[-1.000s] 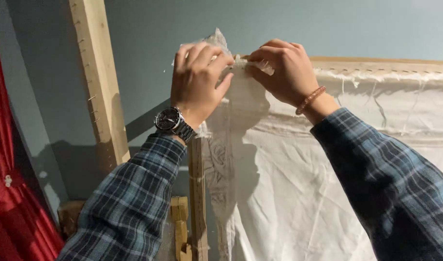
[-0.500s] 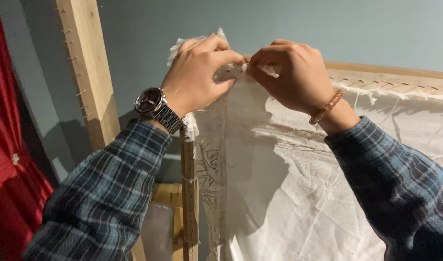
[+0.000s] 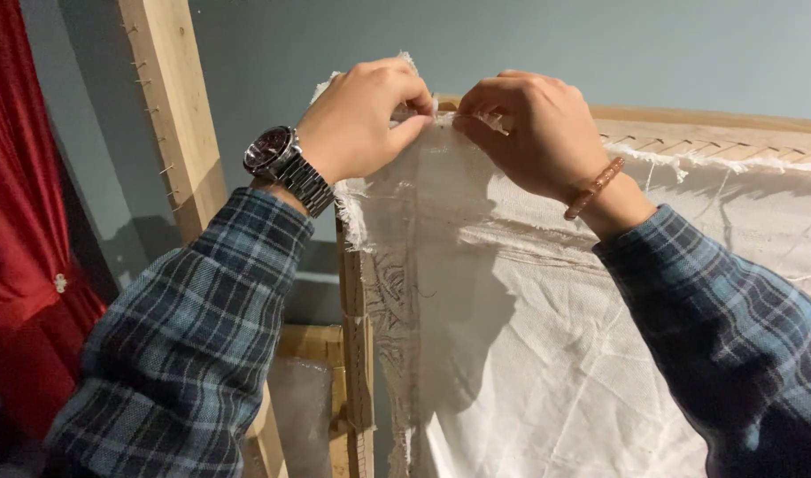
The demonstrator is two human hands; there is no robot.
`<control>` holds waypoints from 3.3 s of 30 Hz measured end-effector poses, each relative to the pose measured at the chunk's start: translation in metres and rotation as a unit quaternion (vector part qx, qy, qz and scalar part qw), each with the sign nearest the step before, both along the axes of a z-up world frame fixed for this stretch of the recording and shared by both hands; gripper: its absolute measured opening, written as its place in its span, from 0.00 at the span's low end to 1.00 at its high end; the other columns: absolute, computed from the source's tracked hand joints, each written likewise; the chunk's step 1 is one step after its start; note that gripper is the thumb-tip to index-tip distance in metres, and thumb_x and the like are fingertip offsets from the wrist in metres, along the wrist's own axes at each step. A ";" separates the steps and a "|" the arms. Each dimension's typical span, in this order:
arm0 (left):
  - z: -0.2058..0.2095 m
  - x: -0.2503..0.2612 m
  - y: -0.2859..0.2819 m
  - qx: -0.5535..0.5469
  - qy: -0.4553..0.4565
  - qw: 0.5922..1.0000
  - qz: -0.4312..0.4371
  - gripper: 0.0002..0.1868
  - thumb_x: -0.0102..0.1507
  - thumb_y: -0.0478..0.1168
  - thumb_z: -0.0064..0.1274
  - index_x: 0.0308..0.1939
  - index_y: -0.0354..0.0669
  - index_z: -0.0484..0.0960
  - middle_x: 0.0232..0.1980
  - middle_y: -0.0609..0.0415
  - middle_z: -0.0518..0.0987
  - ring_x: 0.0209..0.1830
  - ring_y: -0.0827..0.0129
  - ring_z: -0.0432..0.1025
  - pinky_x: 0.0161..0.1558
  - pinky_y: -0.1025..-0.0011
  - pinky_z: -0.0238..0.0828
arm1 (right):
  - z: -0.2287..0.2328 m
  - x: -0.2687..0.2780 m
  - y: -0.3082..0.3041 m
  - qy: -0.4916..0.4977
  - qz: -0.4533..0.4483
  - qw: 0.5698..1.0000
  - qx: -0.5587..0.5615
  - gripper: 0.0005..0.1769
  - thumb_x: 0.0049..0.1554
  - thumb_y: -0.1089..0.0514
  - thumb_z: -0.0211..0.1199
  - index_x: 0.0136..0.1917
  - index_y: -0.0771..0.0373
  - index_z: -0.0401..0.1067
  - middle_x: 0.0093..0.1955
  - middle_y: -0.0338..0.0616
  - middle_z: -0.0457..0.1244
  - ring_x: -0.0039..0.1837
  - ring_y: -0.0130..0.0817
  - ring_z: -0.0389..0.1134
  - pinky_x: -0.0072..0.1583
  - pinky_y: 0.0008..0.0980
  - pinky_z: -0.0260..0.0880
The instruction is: Stretching fabric onto a frame and using a tufting gun to create a rug
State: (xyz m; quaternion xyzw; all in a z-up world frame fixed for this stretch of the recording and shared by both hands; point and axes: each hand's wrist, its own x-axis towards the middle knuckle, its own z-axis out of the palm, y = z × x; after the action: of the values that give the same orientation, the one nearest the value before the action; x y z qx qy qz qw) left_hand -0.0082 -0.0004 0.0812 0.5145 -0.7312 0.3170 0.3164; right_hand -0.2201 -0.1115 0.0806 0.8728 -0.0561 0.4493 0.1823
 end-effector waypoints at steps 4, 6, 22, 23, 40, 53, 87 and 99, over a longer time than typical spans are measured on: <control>0.004 -0.004 0.003 0.001 0.002 0.999 0.035 0.04 0.67 0.40 0.53 0.40 0.52 0.84 0.41 0.59 0.84 0.41 0.55 0.75 0.38 0.51 0.69 | -0.001 0.002 0.005 0.005 -0.002 1.000 0.003 0.07 0.65 0.52 0.64 0.45 0.51 0.78 0.43 0.38 0.69 0.41 0.43 0.68 0.44 0.42 0.63; 0.006 -0.006 0.005 0.003 0.010 1.000 0.019 0.05 0.69 0.38 0.53 0.39 0.51 0.85 0.40 0.58 0.85 0.39 0.58 0.76 0.38 0.54 0.71 | -0.004 0.005 0.011 -0.003 -0.036 0.999 0.014 0.08 0.64 0.49 0.65 0.45 0.52 0.79 0.45 0.38 0.69 0.46 0.42 0.67 0.46 0.40 0.65; 0.010 0.011 -0.002 0.022 -0.022 0.999 -0.031 0.09 0.63 0.29 0.54 0.37 0.44 0.88 0.39 0.54 0.86 0.37 0.61 0.78 0.37 0.61 0.73 | -0.002 0.012 -0.005 0.000 0.021 1.000 0.001 0.07 0.66 0.52 0.67 0.50 0.55 0.80 0.44 0.38 0.70 0.48 0.40 0.65 0.54 0.39 0.59; 0.009 0.011 -0.003 0.015 -0.028 0.999 -0.029 0.07 0.64 0.31 0.55 0.38 0.45 0.89 0.40 0.53 0.86 0.38 0.60 0.77 0.38 0.60 0.73 | -0.003 0.012 -0.005 0.001 0.026 1.000 -0.003 0.07 0.67 0.52 0.67 0.50 0.55 0.80 0.45 0.38 0.71 0.49 0.39 0.65 0.54 0.38 0.59; 0.010 0.019 -0.004 0.013 -0.047 0.999 0.008 0.03 0.68 0.37 0.54 0.39 0.48 0.83 0.39 0.56 0.84 0.39 0.54 0.76 0.44 0.50 0.70 | -0.002 0.011 -0.003 0.014 0.010 1.000 -0.010 0.07 0.67 0.52 0.66 0.49 0.56 0.79 0.44 0.39 0.70 0.49 0.39 0.65 0.54 0.38 0.58; 0.009 0.021 -0.002 0.013 -0.043 0.999 -0.009 0.02 0.69 0.38 0.52 0.40 0.49 0.78 0.40 0.57 0.82 0.40 0.55 0.74 0.40 0.52 0.66 | -0.004 0.011 0.000 0.000 -0.006 1.000 0.000 0.07 0.68 0.52 0.65 0.51 0.55 0.79 0.47 0.43 0.69 0.49 0.43 0.65 0.55 0.40 0.61; -0.005 0.019 -0.009 -0.063 -0.021 0.996 -0.066 0.03 0.62 0.35 0.63 0.39 0.46 0.90 0.39 0.54 0.85 0.39 0.58 0.77 0.38 0.58 0.71 | 0.001 0.011 -0.008 0.000 0.024 0.999 0.035 0.04 0.66 0.56 0.71 0.50 0.57 0.81 0.45 0.45 0.68 0.44 0.42 0.67 0.48 0.40 0.63; -0.008 0.029 -0.019 -0.033 -0.059 0.998 -0.008 0.06 0.70 0.40 0.52 0.39 0.46 0.74 0.42 0.51 0.75 0.41 0.50 0.70 0.40 0.52 0.64 | -0.004 0.011 -0.005 -0.008 0.028 0.999 0.016 0.08 0.71 0.54 0.68 0.54 0.61 0.77 0.51 0.44 0.68 0.51 0.43 0.65 0.58 0.41 0.60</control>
State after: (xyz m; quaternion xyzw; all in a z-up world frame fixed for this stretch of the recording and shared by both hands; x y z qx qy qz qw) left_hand 0.0206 -0.0192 0.0728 0.4780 -0.7420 0.3684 0.2919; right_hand -0.2095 -0.1162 0.0761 0.8734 -0.0401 0.4599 0.1550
